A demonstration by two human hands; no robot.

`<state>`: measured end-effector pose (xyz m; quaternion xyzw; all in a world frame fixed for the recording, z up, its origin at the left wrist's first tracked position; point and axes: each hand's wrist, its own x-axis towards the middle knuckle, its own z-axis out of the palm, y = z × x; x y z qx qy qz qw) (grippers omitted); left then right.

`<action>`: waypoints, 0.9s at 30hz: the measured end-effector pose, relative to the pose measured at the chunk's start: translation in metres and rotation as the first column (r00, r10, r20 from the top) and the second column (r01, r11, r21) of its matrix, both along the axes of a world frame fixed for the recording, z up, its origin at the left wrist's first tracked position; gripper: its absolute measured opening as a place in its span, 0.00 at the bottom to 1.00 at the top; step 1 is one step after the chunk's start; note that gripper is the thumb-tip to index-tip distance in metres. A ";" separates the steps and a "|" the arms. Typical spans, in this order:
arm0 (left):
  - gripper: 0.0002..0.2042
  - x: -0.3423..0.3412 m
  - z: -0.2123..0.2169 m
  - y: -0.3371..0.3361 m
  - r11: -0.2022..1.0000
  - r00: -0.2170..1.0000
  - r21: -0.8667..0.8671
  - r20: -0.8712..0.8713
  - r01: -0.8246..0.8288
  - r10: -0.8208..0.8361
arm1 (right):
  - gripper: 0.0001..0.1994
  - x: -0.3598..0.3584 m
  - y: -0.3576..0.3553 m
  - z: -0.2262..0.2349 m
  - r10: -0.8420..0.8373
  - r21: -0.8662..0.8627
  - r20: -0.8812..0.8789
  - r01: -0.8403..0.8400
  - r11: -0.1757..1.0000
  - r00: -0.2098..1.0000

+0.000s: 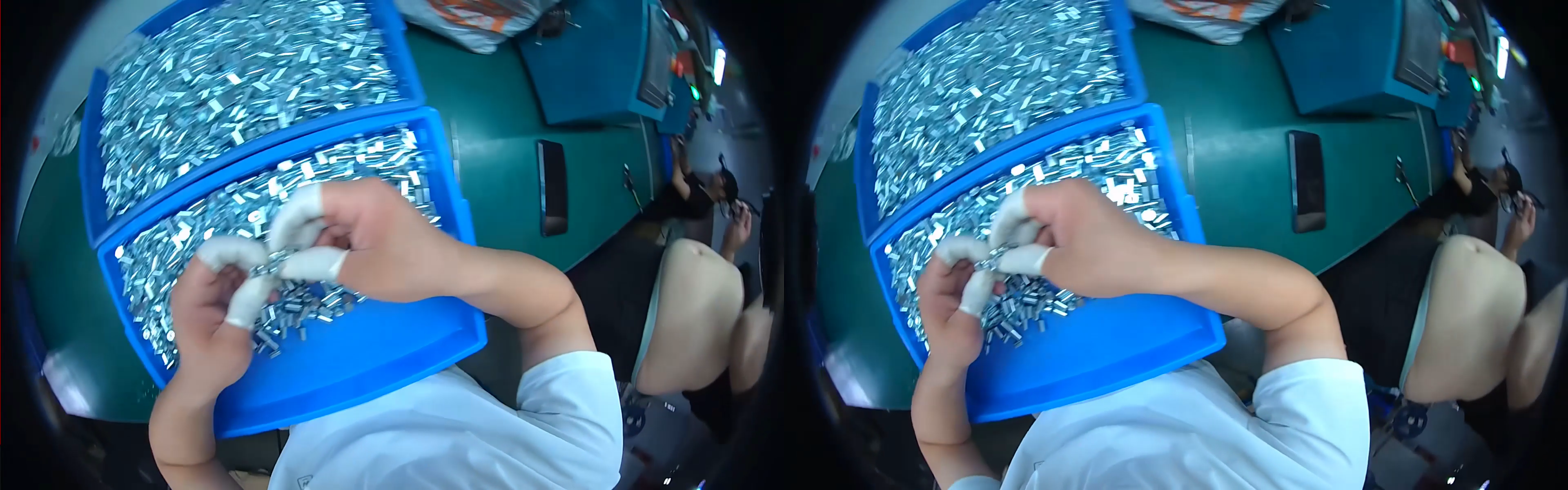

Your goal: The recorder is manually picking up, inspecting, and sorting small metal fasteners from a blue bin at a production table.

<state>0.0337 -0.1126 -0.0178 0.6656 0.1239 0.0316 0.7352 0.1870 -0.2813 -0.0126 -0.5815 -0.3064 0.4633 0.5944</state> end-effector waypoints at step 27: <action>0.10 0.006 0.005 -0.001 0.921 0.997 0.389 0.062 0.017 -0.045 | 0.10 0.003 -0.011 0.002 0.098 -0.082 -0.011 -0.099 0.992 0.995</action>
